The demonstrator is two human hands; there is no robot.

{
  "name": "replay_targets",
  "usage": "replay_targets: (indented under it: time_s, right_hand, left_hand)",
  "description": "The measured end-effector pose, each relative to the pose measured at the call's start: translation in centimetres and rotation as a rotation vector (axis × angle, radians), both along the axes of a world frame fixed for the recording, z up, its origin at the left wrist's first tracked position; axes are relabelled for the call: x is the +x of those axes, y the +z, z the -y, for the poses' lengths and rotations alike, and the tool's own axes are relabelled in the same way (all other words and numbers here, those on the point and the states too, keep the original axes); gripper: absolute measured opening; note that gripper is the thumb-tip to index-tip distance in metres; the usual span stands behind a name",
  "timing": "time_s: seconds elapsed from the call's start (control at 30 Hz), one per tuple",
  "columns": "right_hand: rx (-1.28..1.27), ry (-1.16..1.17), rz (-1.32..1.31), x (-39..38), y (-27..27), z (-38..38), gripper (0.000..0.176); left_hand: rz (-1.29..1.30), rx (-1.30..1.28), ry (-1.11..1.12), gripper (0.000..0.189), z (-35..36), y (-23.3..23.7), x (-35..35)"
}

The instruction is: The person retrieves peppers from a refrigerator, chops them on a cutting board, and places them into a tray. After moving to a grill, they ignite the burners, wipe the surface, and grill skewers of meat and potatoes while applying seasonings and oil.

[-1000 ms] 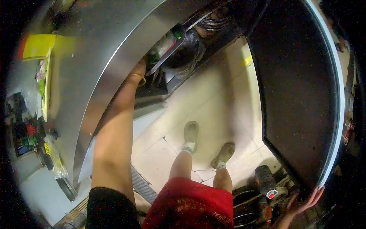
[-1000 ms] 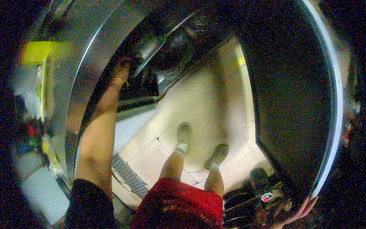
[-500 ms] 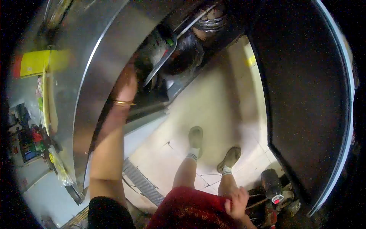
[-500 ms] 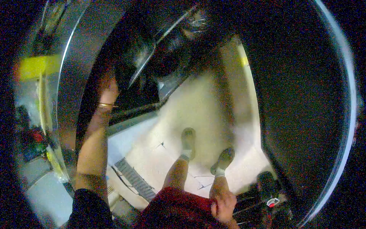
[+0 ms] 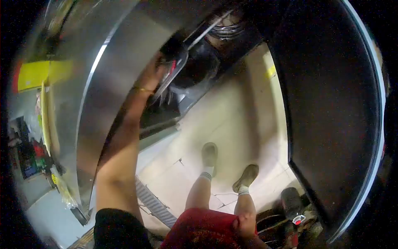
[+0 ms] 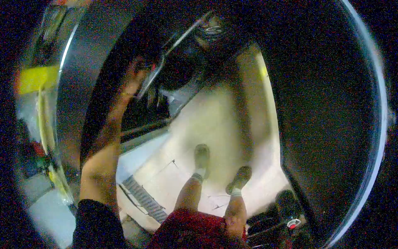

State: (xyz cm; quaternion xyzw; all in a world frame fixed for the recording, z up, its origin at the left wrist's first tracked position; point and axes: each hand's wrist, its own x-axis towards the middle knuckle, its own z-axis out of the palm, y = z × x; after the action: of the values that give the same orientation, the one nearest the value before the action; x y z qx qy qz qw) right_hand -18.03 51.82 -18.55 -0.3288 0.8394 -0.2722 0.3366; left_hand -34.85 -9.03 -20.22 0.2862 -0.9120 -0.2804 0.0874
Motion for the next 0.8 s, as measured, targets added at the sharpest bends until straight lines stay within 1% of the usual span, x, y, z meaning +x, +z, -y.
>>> replay_targets:
  time_s: [0.03, 0.07, 0.1, 0.13, 0.17, 0.2, 0.23, 0.27, 0.3, 0.37, 0.43, 0.47, 0.5, 0.53, 0.57, 0.63, 0.67, 0.7, 0.73, 0.77, 0.8]
  right_hand:
    - [0.008, -0.01, 0.008, -0.3, 0.4, 0.3, 0.027]
    - [0.032, -0.018, 0.012, -0.2, 0.4, 0.2, 0.026]
    - [0.053, -0.025, 0.015, -0.1, 0.3, 0.1, 0.026]
    - [0.075, -0.032, 0.016, 0.0, 0.2, -0.1, 0.025]
    - [0.068, -0.153, 0.052, 0.4, -0.1, -0.8, 0.027]
    - [0.06, -0.275, 0.088, 0.9, -0.7, -2.0, 0.029]
    - [0.051, -0.397, 0.124, 1.5, -1.6, -3.5, 0.032]
    - [0.042, -0.517, 0.16, 2.0, -2.4, -5.2, 0.034]
    - [0.034, -0.634, 0.194, 1.9, -3.0, -6.8, 0.037]
    - [0.012, -1.213, 0.25, 0.0, -3.9, -10.1, 0.033]
    - [-0.123, -1.389, -0.134, -5.6, -1.2, -11.3, 0.029]
    - [0.11, -1.259, -0.049, -10.9, 3.2, -13.2, 0.028]
    - [0.285, -1.14, 0.0, -13.9, 6.3, -14.0, 0.027]
    - [0.447, -1.0, 0.041, -16.9, 9.5, -14.8, 0.027]
    - [0.522, -0.873, 0.05, -17.7, 11.0, -15.0, 0.028]
    - [0.642, -0.609, 0.047, -19.2, 14.1, -15.4, 0.03]
    - [0.531, -0.676, 0.076, -18.4, 13.2, -17.2, 0.03]
    - [0.426, -0.757, 0.207, -18.4, 13.9, -15.6, 0.03]
    - [0.325, -0.842, 0.337, -18.5, 14.6, -14.0, 0.032]
    - [0.322, -0.888, 0.321, -17.9, 13.3, -14.7, 0.032]
    - [0.359, -0.918, 0.275, -16.9, 11.6, -15.6, 0.032]
  left_hand:
    - [0.163, 0.012, 0.18, 0.043, -1.1, 2.5, -0.3]
    - [0.212, -0.052, 0.237, 0.043, 0.0, 1.8, 1.0]
    - [0.202, -0.203, 0.212, 0.039, 0.2, 0.9, 3.1]
    - [0.099, -0.286, 0.164, 0.036, -2.6, 2.6, 3.9]
    - [0.002, -0.376, 0.117, 0.032, -5.4, 4.3, 4.6]
    - [-0.186, -0.395, 0.047, 0.027, -10.2, 8.3, 3.0]
    - [-0.244, -0.465, -0.095, 0.018, -11.7, 9.4, 3.2]
    - [-0.471, -0.468, -0.171, 0.015, -13.4, 9.1, 3.6]
    - [-0.651, -0.129, -0.01, 0.02, -16.6, 9.4, 2.6]
    - [-0.7, 0.895, 0.328, 0.023, -20.9, 13.2, 2.2]
    - [-0.832, 1.332, 0.422, 0.021, -23.3, 16.4, 1.5]
    - [-0.84, 1.5, 0.35, 0.021, -24.8, 19.0, 1.0]
    - [-0.844, 1.564, 0.37, 0.021, -25.6, 20.3, 0.5]
    - [-0.842, 1.631, 0.438, 0.02, -25.9, 21.3, 0.2]
    - [-0.83, 1.697, 0.51, 0.02, -26.0, 21.7, -0.2]
    - [-0.776, 1.839, 0.564, 0.019, -24.5, 20.0, -0.3]
    - [-0.736, 1.905, 0.599, 0.019, -23.2, 18.3, -0.4]
    - [-0.67, 1.763, 0.558, 0.016, -21.5, 16.6, -0.7]
    - [-0.615, 1.619, 0.582, 0.014, -18.9, 14.7, -1.6]
    - [-0.616, 1.471, 0.677, 0.013, -16.5, 13.0, -2.4]
    - [-0.738, 1.467, 0.598, 0.015, -13.7, 11.0, -2.7]
